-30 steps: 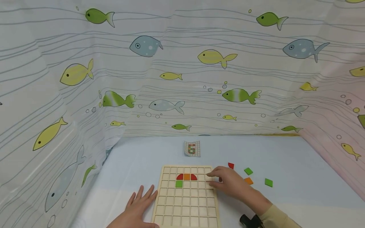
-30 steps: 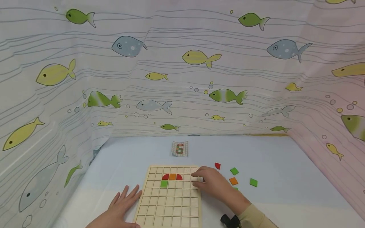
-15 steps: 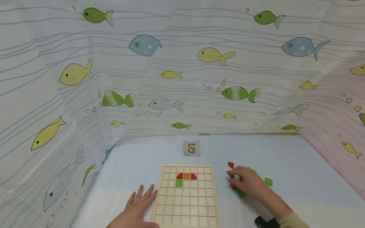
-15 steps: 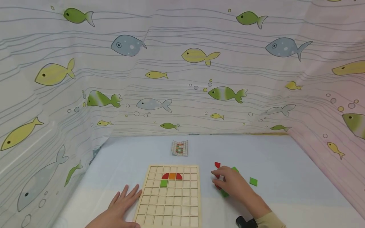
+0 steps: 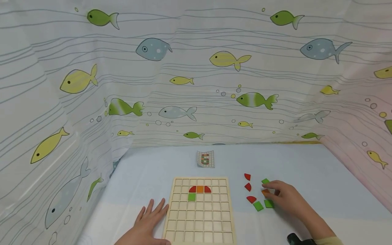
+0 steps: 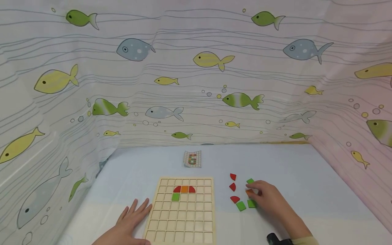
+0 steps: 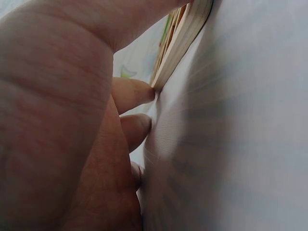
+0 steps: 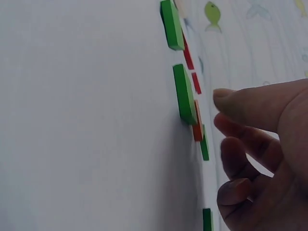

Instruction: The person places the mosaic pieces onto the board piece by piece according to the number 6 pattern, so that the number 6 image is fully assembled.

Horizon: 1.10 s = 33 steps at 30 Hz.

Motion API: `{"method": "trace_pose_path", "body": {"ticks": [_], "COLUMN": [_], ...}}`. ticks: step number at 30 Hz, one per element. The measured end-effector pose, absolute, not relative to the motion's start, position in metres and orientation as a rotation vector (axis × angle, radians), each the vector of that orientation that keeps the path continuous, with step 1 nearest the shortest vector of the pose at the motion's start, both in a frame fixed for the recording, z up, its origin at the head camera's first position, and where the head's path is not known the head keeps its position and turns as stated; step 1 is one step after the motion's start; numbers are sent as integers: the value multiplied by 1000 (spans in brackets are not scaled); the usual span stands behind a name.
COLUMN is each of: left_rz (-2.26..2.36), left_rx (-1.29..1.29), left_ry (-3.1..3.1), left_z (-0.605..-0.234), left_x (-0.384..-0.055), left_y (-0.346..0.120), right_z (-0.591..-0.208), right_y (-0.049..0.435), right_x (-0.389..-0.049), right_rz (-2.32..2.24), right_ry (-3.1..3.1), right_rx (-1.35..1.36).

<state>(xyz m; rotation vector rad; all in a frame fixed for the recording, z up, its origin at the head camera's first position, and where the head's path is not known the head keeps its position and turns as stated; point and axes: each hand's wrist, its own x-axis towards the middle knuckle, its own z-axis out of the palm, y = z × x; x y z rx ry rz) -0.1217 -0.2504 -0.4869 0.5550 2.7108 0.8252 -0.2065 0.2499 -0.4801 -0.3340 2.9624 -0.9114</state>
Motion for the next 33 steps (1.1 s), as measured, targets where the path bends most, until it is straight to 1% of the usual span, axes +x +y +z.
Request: {"method": "trace_pose_path", "body": {"ticks": [6,20,33], "left_rz": [865,861,872], "left_rx": [496,487,501], "left_ry": [2657,2674,2671], "left_z": [-487,-485,-489], "left_x": [-123,-122,-121], "left_y": [-251,-248,-250], "right_z": [-489,-493,-480], "right_y": [258,262,253], "right_x": [-206,-206,-206], "right_rz": [-898,-815,-856], "right_ry": [2916,2987,3062], "right_rx": [-342,-396,-429]}}
